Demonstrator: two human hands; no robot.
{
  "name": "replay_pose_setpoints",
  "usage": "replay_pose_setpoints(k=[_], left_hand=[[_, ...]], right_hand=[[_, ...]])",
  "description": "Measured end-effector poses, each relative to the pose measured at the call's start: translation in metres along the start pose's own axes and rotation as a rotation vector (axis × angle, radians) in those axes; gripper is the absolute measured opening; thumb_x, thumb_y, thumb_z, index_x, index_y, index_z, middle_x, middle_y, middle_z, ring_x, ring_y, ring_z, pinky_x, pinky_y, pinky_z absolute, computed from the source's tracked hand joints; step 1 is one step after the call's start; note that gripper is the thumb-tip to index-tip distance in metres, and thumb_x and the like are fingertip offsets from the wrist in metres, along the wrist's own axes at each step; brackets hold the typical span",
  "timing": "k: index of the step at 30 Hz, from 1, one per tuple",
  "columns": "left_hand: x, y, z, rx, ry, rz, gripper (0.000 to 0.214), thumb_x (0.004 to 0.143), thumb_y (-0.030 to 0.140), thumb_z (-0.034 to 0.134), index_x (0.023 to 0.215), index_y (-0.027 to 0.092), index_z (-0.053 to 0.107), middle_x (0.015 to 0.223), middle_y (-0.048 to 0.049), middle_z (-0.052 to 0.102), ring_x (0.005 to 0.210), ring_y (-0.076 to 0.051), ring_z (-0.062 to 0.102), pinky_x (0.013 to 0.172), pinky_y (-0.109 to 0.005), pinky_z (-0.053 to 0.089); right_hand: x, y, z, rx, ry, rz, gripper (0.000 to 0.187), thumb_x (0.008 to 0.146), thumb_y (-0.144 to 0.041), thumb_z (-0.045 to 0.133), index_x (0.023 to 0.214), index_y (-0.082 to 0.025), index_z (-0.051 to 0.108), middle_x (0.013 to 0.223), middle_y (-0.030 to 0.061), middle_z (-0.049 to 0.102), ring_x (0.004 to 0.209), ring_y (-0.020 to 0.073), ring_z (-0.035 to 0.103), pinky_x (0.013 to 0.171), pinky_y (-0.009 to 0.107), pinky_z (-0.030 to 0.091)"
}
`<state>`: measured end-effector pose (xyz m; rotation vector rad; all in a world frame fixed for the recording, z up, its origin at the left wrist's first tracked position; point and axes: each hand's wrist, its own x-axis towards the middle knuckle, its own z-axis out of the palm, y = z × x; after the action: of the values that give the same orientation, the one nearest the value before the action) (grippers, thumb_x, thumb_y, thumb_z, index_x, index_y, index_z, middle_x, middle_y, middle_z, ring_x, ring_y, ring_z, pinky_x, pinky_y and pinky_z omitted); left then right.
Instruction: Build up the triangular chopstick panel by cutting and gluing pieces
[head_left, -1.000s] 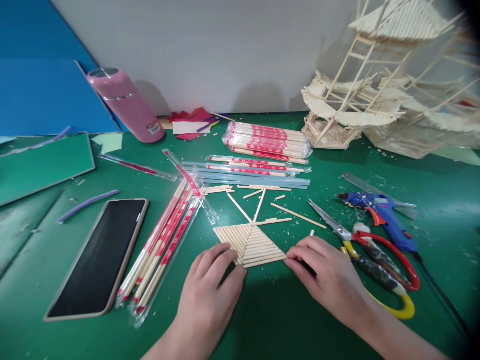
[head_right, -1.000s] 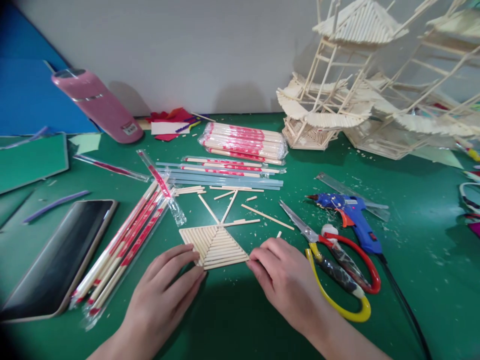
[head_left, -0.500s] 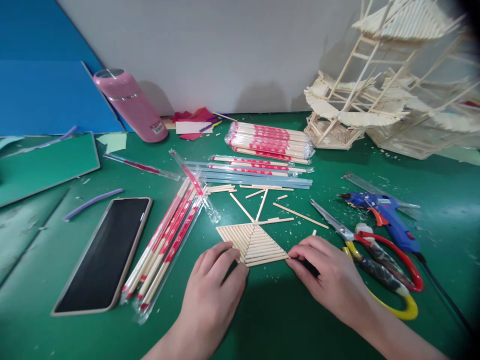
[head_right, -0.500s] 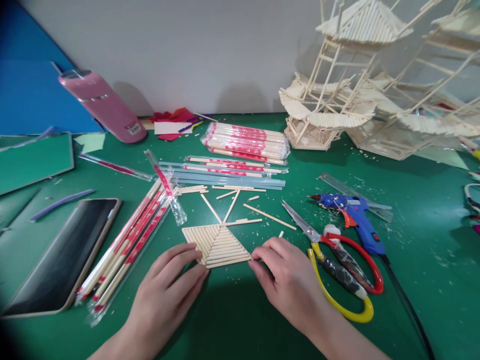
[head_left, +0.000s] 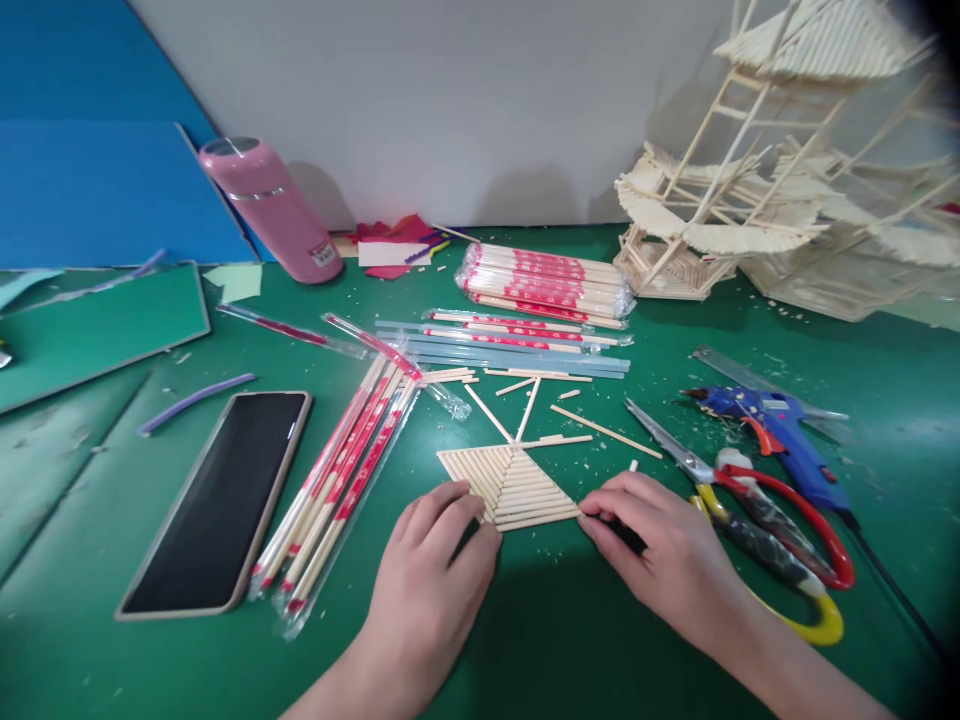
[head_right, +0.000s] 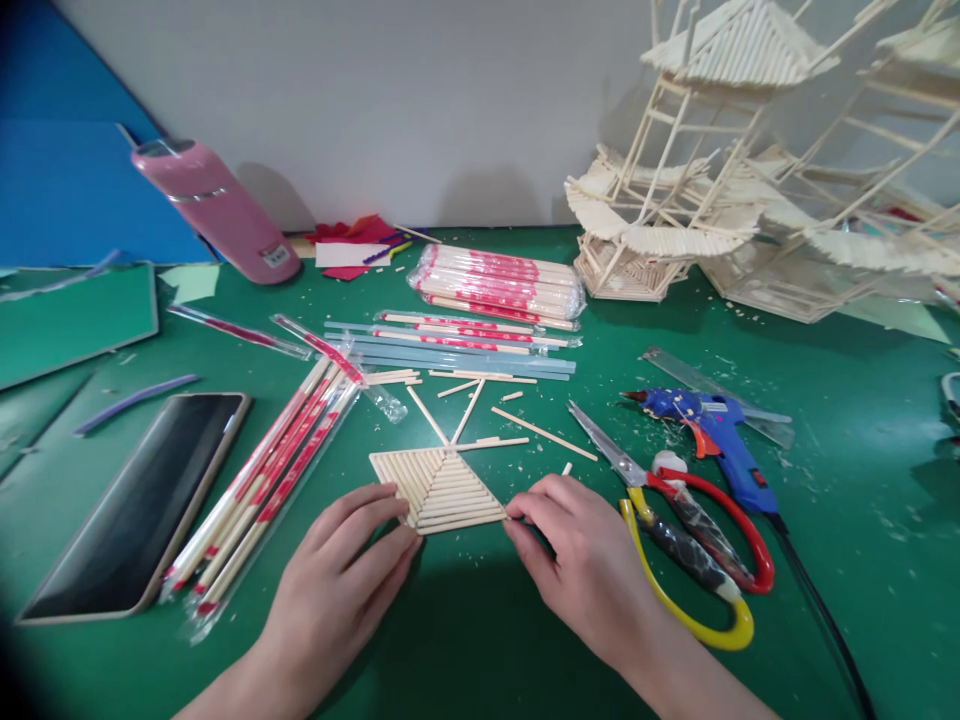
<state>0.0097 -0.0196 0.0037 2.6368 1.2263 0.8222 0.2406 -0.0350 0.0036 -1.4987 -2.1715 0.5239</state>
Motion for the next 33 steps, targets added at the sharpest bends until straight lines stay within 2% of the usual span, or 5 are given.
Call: replay_pose_setpoints(k=[6,11,23,33], left_hand=[[-0.0031,0.0001,-0.0036,-0.137,0.002,-0.076,0.008,0.08,0.012,0.054,0.086,0.015,0.058,0.092,-0.0079,0.062,0.096,-0.023,0.055,0.08,-0.039,0.051],[-0.0069,-0.0018,-0.0035,-0.183,-0.006,-0.112,0.014,0.079,0.011,0.056,0.092,0.014,0.056,0.099,-0.0099,0.059,0.1,-0.022,0.054,0.085,-0.037,0.049],[-0.0048,-0.0018,-0.0025,-0.134,-0.025,-0.089,0.018,0.083,0.009,0.048,0.09,0.02,0.06,0.097,-0.008,0.058,0.101,-0.025,0.051,0.079,-0.041,0.05],[-0.0014,-0.0008,-0.002,-0.122,-0.039,-0.077,0.016,0.082,0.007,0.049,0.085,0.018,0.061,0.094,-0.0092,0.059,0.097,-0.027,0.051,0.075,-0.043,0.051]], right_hand=[[-0.0018,0.0035,0.0025,-0.026,0.027,-0.025,0.011,0.085,-0.023,0.05,0.091,-0.021,0.059,0.082,0.0037,0.059,0.073,0.0151,0.057,0.063,0.028,0.046],[-0.0026,0.0051,0.0043,-0.037,0.031,-0.037,0.012,0.085,-0.024,0.051,0.092,-0.021,0.059,0.082,0.0036,0.059,0.072,0.015,0.058,0.062,0.028,0.046],[-0.0016,0.0039,0.0028,-0.048,0.021,-0.028,0.011,0.085,-0.024,0.05,0.091,-0.021,0.06,0.082,0.0031,0.06,0.072,0.0145,0.058,0.062,0.028,0.047],[0.0002,0.0028,0.0018,0.005,0.033,-0.011,0.009,0.083,-0.021,0.052,0.089,-0.021,0.059,0.081,0.0027,0.059,0.072,0.0143,0.057,0.062,0.027,0.045]])
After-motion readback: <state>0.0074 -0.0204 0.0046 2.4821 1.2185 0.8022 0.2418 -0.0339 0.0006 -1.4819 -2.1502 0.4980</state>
